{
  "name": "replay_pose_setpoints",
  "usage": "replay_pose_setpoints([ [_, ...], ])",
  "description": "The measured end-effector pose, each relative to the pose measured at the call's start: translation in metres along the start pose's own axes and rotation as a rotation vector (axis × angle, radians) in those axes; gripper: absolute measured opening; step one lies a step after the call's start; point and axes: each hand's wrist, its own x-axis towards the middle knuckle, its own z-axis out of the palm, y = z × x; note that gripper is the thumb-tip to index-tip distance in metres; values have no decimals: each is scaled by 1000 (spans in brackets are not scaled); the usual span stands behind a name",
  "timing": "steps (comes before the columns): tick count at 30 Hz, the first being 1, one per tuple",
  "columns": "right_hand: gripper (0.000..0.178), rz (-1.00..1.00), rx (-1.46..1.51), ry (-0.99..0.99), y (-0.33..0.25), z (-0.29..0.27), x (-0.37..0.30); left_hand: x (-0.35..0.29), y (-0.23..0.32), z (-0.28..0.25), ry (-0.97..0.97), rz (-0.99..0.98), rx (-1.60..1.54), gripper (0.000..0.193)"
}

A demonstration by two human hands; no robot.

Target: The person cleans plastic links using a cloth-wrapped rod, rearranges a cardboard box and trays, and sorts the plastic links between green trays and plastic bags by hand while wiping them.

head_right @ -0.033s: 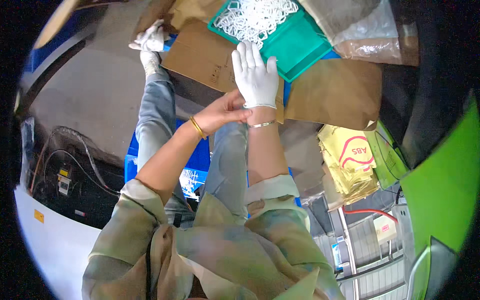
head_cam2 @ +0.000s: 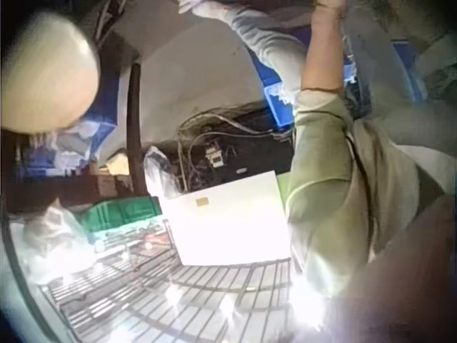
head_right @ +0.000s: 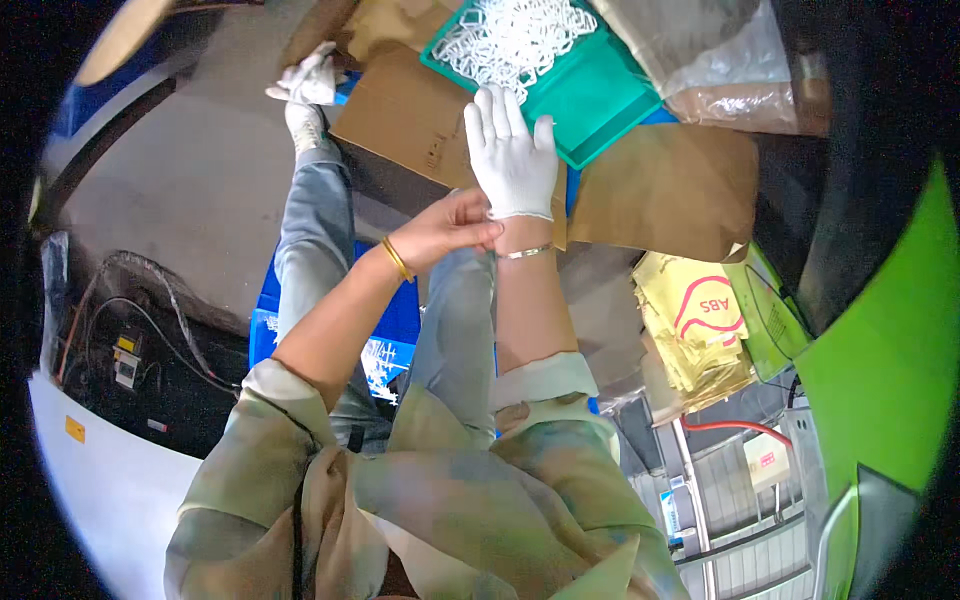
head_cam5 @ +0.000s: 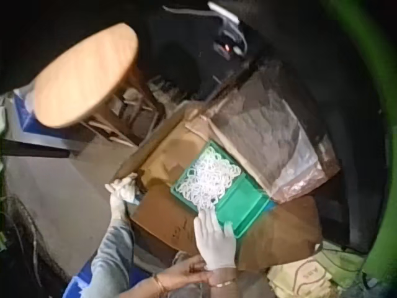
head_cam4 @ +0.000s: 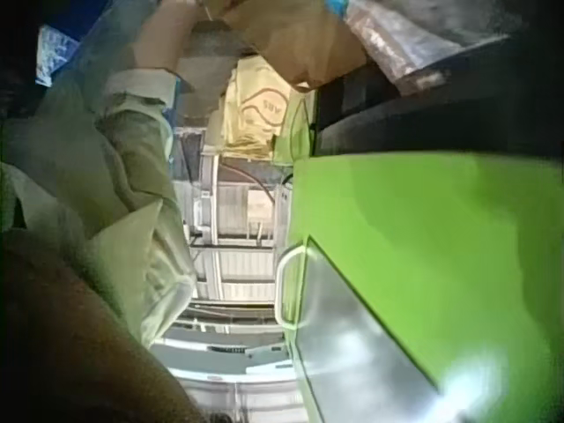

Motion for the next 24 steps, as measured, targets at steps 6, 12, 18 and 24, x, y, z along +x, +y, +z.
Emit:
replay_pose_setpoints([
  [6, 51, 298, 1487, 309, -20, -70, 29, -85, 69, 9, 160, 81, 159, 20],
  [12, 62, 513, 3385, 229, -38, -205, 67, -181, 137, 14, 237, 215, 348, 14],
  [18, 50, 383, 3594, 260, -65, -307, 86, -261, 214, 54, 433, 584, 616, 57],
  [24, 56, 299, 3448, 365, -95, -404, 104, -293, 237, 71, 138, 455, 23, 46],
])
